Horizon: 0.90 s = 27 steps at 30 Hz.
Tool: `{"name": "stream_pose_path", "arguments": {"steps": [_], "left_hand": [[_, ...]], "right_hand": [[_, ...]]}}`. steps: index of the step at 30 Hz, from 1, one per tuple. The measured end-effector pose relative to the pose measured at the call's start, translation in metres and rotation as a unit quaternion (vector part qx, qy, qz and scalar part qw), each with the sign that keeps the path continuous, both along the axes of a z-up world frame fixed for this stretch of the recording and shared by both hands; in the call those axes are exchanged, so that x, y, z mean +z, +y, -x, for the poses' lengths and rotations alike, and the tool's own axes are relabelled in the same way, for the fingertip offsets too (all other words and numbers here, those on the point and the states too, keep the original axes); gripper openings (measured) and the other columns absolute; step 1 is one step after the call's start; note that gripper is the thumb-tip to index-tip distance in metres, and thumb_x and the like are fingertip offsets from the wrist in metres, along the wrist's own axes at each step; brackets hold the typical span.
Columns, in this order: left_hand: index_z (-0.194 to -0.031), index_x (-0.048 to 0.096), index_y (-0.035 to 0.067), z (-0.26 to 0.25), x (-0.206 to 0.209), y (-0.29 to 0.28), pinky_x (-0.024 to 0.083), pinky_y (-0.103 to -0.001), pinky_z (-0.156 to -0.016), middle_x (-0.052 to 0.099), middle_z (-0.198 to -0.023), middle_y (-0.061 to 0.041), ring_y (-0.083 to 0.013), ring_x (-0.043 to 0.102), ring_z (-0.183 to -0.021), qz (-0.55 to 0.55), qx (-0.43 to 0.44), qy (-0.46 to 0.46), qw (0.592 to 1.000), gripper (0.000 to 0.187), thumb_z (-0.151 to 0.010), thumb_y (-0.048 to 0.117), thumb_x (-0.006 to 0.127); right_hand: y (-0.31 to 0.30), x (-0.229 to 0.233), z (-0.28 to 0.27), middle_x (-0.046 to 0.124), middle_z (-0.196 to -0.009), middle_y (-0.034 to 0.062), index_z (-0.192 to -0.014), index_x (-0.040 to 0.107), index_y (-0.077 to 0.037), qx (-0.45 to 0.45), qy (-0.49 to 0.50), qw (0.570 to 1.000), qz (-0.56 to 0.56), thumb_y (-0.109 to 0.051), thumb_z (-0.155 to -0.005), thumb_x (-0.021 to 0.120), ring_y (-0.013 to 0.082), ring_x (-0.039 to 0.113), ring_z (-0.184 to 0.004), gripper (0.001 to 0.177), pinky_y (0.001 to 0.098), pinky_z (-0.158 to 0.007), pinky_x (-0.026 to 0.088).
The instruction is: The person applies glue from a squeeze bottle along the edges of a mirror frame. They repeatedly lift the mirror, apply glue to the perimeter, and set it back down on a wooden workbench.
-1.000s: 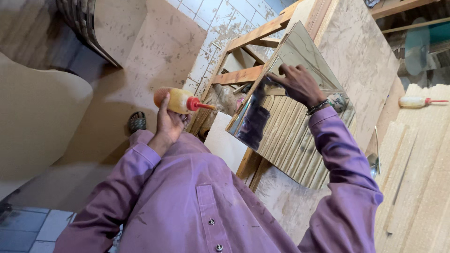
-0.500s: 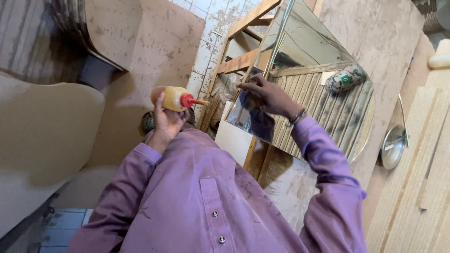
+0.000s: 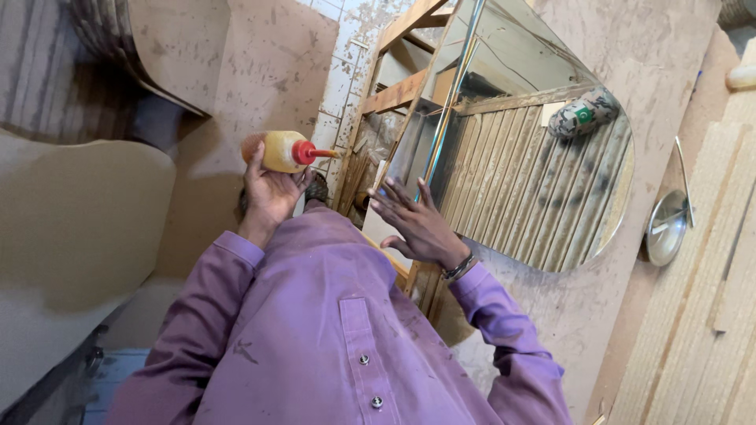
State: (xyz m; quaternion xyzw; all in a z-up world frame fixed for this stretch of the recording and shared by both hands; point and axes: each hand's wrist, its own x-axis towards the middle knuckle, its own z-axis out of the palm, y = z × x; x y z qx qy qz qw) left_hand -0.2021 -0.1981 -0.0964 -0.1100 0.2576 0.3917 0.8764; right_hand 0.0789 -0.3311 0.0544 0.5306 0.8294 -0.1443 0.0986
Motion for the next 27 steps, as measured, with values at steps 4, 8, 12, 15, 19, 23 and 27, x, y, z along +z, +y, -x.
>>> {"name": "stream_pose_path", "arguments": {"steps": [4, 8, 12, 15, 19, 23, 27], "left_hand": [[-0.142, 0.052, 0.014, 0.006, 0.025, 0.010, 0.052, -0.049, -0.106, 0.059, -0.143, -0.008, -0.0259, 0.057, -0.133, -0.078, -0.001, -0.046, 0.996, 0.056, -0.099, 0.049, 0.062], [-0.150, 0.045, 0.011, 0.014, 0.045, 0.023, 0.045, -0.050, -0.115, 0.054, -0.152, -0.011, -0.0288, 0.050, -0.144, -0.149, -0.010, -0.060, 0.987, 0.062, -0.102, 0.047, 0.061], [-0.152, 0.043, 0.004, -0.005, 0.049, 0.029, 0.038, -0.049, -0.126, 0.053, -0.155, -0.016, -0.0324, 0.047, -0.148, -0.213, -0.028, -0.061, 0.975, 0.068, -0.101, 0.044, 0.066], [-0.152, 0.043, 0.007, -0.032, 0.045, 0.032, 0.037, -0.051, -0.126, 0.052, -0.154, -0.013, -0.0316, 0.047, -0.147, -0.204, 0.013, -0.053, 0.977, 0.069, -0.097, 0.036, 0.073], [-0.149, 0.045, 0.007, -0.084, 0.047, 0.043, 0.040, -0.054, -0.126, 0.055, -0.148, -0.011, -0.0309, 0.051, -0.144, -0.248, 0.072, -0.028, 0.966, 0.064, -0.097, 0.023, 0.079], [-0.150, 0.041, 0.011, -0.123, 0.066, 0.084, 0.042, -0.047, -0.119, 0.055, -0.144, -0.008, -0.0244, 0.054, -0.137, -0.271, 0.124, 0.035, 0.954, 0.070, -0.093, 0.020, 0.080], [-0.150, 0.035, 0.008, -0.124, 0.082, 0.094, 0.044, -0.041, -0.121, 0.050, -0.152, -0.009, -0.0240, 0.054, -0.139, -0.382, 0.101, 0.183, 0.901, 0.078, -0.092, 0.021, 0.084]], "right_hand": [[0.032, 0.029, -0.020, 0.009, -0.174, 0.0148, -0.167, 0.026, -0.018, -0.080, 0.170, 0.980, -0.071, -0.064, -0.106, 0.021, 0.0272, 0.001, -0.162, 0.077, 0.0555, -0.129, -0.008], [0.101, 0.032, -0.054, 0.022, -0.173, 0.0114, -0.161, 0.033, -0.021, -0.177, 0.049, 0.983, -0.018, -0.028, -0.098, 0.054, 0.0329, 0.021, -0.160, 0.067, 0.0627, -0.127, 0.008], [0.164, 0.030, -0.105, 0.040, -0.165, 0.0077, -0.167, 0.016, -0.013, -0.155, 0.062, 0.985, -0.053, -0.033, -0.107, 0.050, 0.0348, 0.028, -0.156, 0.072, 0.0685, -0.125, 0.013], [0.191, 0.031, -0.124, 0.054, -0.141, 0.0062, -0.166, 0.019, -0.017, -0.100, -0.021, 0.994, -0.046, -0.040, -0.109, 0.052, 0.0331, 0.027, -0.157, 0.071, 0.0686, -0.123, 0.013], [0.216, 0.043, -0.133, 0.047, -0.162, 0.0050, -0.165, 0.023, -0.022, 0.054, -0.162, 0.983, -0.066, -0.037, -0.103, 0.055, 0.0321, 0.031, -0.153, 0.071, 0.0691, -0.120, 0.014], [0.239, 0.061, -0.143, 0.055, -0.149, 0.0001, -0.158, 0.032, -0.029, 0.269, -0.338, 0.891, -0.138, -0.026, -0.084, 0.063, 0.0232, 0.046, -0.138, 0.080, 0.0593, -0.118, 0.022], [0.214, 0.081, -0.170, 0.067, -0.125, 0.0069, -0.154, 0.053, -0.019, 0.229, -0.169, 0.956, -0.074, -0.023, -0.094, 0.066, 0.0244, 0.060, -0.123, 0.061, 0.0481, -0.112, 0.041]]}}
